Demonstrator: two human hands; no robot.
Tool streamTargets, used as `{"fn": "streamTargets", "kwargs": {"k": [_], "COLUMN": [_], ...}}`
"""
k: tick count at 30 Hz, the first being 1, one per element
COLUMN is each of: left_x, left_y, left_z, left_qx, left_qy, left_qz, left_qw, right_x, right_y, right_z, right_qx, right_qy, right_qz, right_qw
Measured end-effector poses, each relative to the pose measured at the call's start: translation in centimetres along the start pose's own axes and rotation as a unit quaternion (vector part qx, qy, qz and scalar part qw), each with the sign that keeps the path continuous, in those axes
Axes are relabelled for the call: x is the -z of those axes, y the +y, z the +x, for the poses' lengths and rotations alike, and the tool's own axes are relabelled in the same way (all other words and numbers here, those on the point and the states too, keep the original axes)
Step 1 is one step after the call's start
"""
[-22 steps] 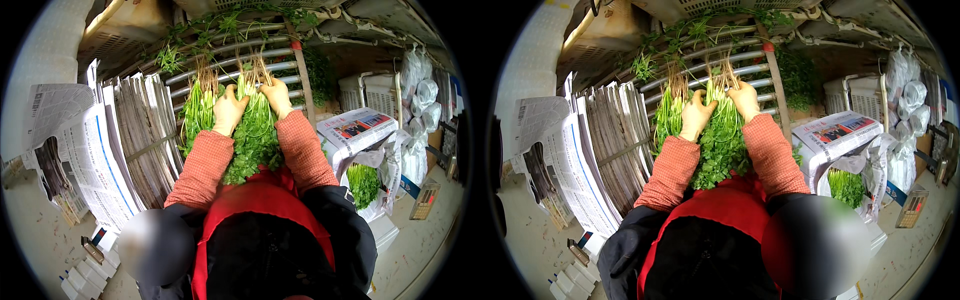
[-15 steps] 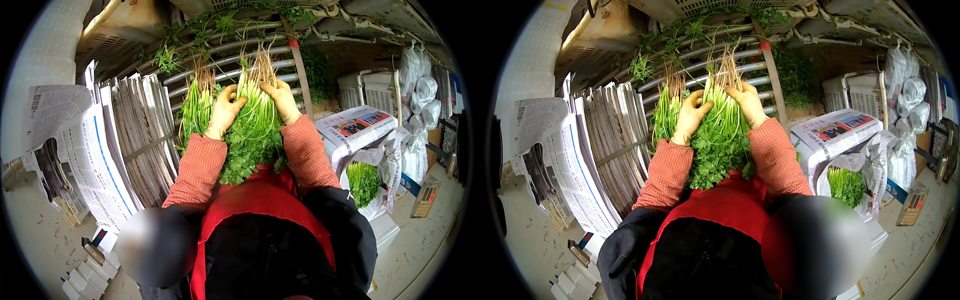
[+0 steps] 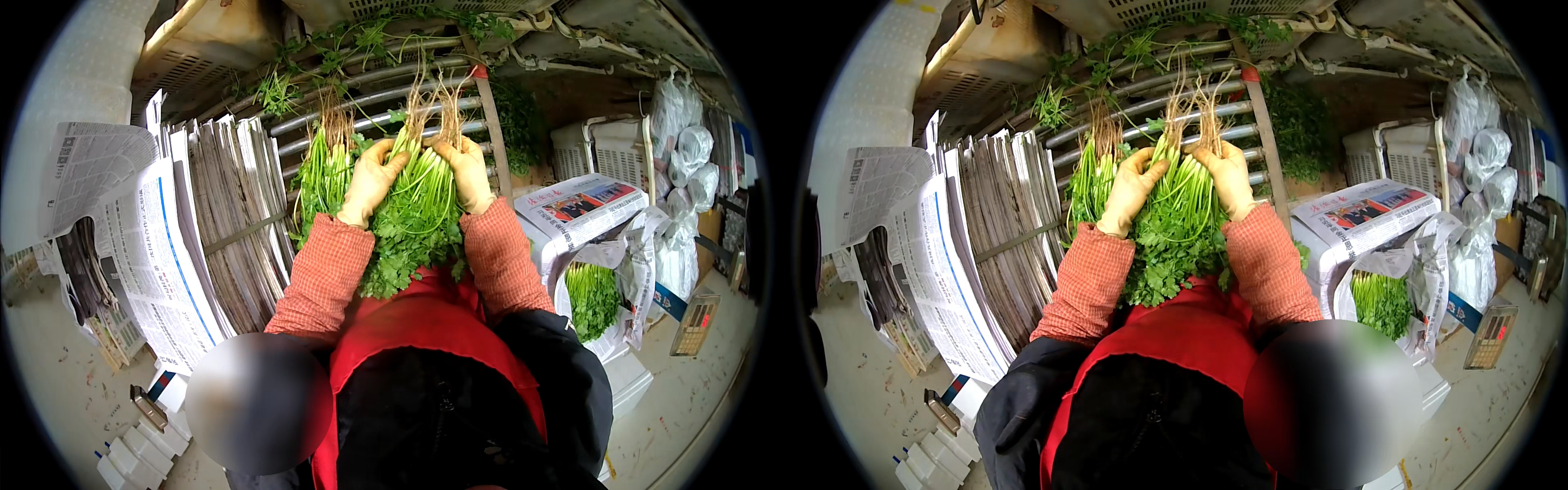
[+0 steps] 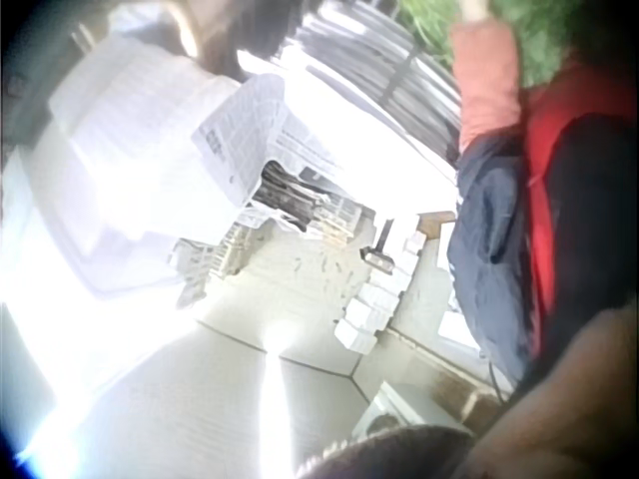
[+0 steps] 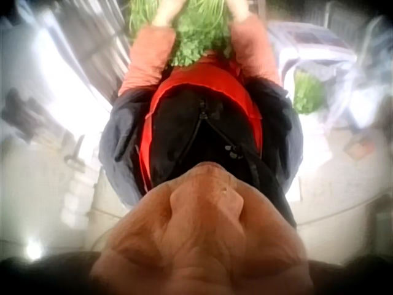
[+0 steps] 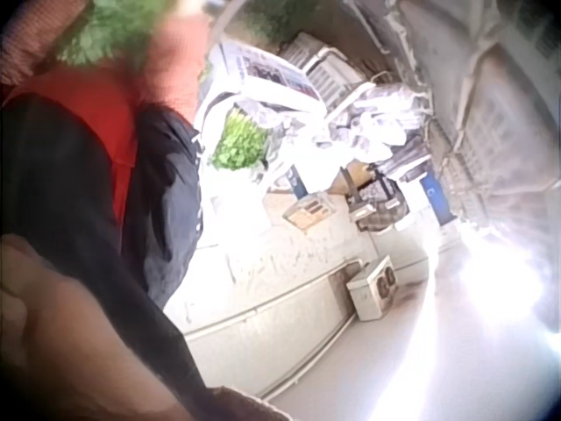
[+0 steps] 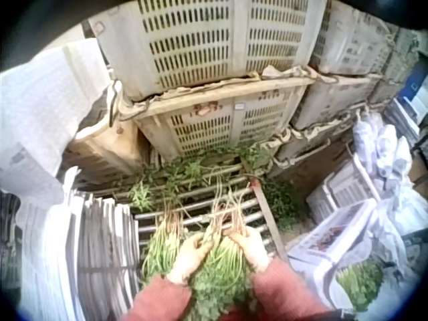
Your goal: The person prepares a white styrofoam box by lining it with newspaper. They then gather bunches of leafy green vegetables from a basket, arrange them in the box, and wrap them with the newspaper. The person repeats this process with additional bunches of vegetables.
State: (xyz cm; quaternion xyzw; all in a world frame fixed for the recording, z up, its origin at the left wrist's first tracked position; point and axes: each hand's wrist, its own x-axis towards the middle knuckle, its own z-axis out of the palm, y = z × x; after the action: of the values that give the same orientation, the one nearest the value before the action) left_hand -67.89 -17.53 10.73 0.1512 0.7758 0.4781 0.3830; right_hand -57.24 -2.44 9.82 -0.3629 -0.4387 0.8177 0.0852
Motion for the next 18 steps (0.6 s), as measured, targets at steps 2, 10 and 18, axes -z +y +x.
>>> {"fn": "streamTargets", "kwargs": {"k": [2,10,18], "left_x": [0.0,-1.4,-1.0], "left_y": [-0.1,0.5,-0.1], "left_z": [0.0,-1.2,-1.7], "left_qx": [0.008,0.001,0.000], "left_qy": [-0.032,-0.003,0.028], "left_qz": [-0.002,-0.027,-0.235], "left_qw": [0.999,1.000,0.972], "right_x": [-0.1,-0.4,-0.8], "right_y": [-0.2,-1.9,-2.2], "right_z": [-0.3,0.2,-0.9], "right_qx": [0.011,0.008,-0.019], "right_qy": [-0.007,-0.095,-0.076], "right_qz": [0.006,-0.184,-0.054], "right_qw": [1.000,0.978,0.995]}}
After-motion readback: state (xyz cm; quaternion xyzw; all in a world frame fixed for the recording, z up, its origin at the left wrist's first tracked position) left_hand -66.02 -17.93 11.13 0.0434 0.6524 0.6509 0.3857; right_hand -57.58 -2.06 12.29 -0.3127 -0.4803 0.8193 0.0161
